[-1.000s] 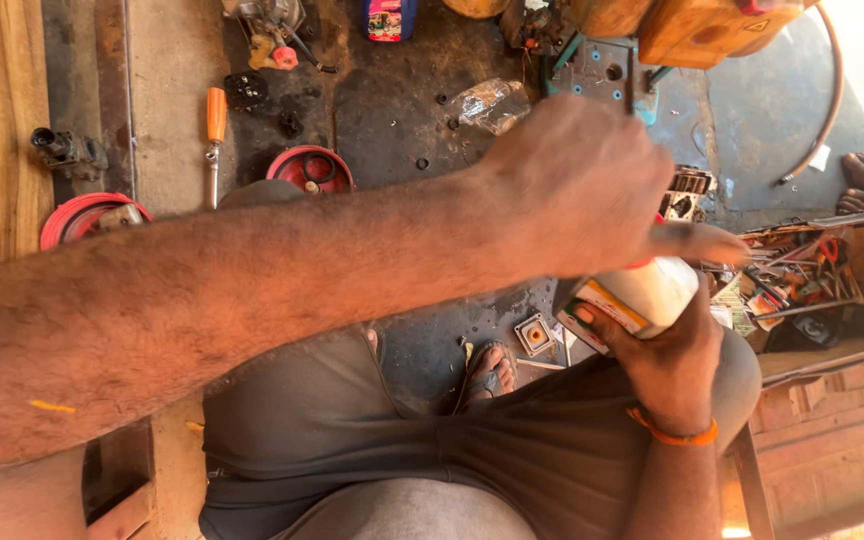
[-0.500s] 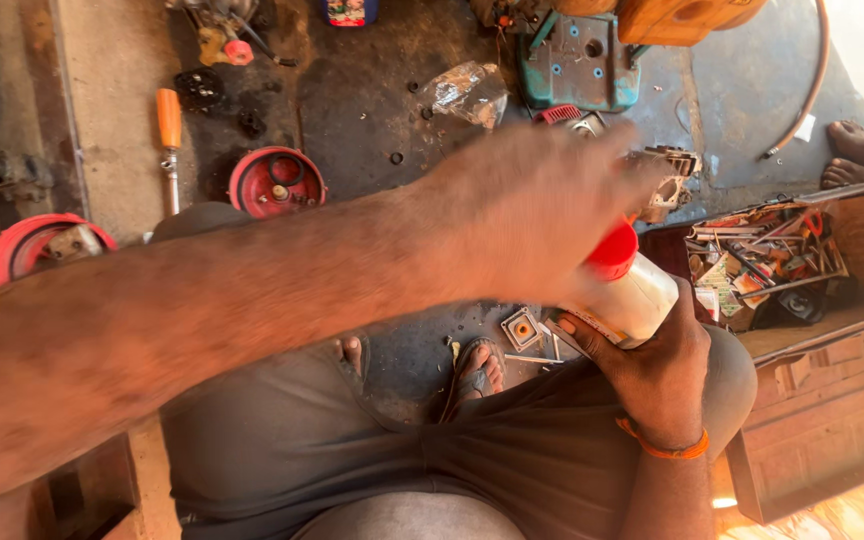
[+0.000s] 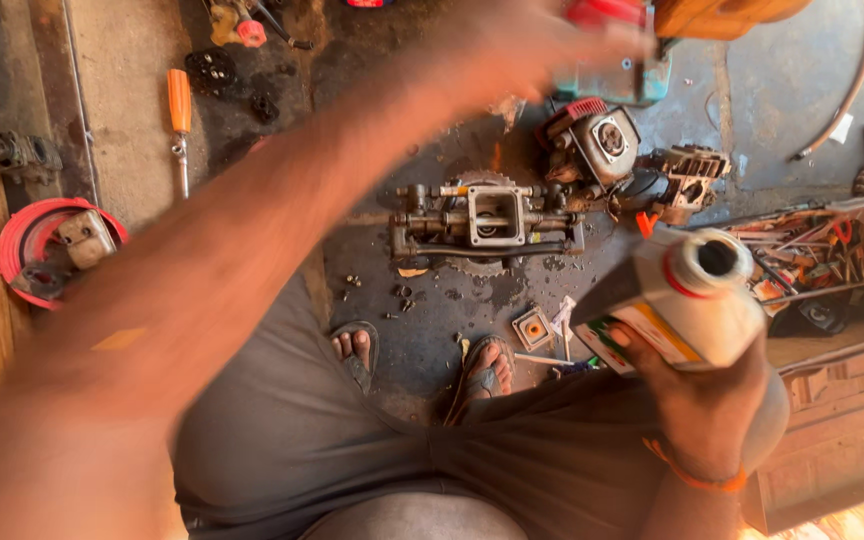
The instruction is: The person sits on the floor and works on a small engine component. They use a wrench to tighten a bolt, then use a cloth to wipe the part. They pour liquid from a bottle into the engine part and continue to wipe and adjust it.
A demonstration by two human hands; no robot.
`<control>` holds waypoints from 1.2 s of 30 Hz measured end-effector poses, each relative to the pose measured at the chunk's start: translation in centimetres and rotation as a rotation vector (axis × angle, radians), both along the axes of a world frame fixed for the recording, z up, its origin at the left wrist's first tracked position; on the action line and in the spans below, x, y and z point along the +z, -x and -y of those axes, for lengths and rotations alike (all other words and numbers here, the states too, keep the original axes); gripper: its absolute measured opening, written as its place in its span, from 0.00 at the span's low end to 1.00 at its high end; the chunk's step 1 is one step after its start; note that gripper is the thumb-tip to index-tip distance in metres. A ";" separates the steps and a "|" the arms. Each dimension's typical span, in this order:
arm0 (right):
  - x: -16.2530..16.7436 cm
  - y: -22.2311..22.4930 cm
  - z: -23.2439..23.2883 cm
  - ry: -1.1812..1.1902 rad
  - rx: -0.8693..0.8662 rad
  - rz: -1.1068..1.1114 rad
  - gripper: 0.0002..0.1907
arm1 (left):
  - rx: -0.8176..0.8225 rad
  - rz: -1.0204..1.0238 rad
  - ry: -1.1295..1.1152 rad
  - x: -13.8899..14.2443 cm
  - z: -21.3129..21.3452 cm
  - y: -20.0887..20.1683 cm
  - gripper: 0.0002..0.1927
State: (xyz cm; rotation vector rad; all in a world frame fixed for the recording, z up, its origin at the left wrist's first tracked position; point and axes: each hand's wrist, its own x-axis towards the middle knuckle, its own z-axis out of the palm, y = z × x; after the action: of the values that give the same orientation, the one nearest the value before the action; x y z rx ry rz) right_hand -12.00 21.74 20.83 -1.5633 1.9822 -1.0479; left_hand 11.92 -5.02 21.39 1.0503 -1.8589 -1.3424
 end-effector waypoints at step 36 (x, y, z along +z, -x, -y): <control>-1.4 2.8 -0.4 0.256 0.069 0.337 0.37 | 0.036 0.604 0.006 -3.6 -13.3 -10.3 0.46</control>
State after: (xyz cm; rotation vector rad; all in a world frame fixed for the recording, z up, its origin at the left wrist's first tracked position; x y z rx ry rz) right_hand -14.83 22.19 19.47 -1.4490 1.6077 -1.4737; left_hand 22.25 8.32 17.78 1.6060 -2.2421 -1.0641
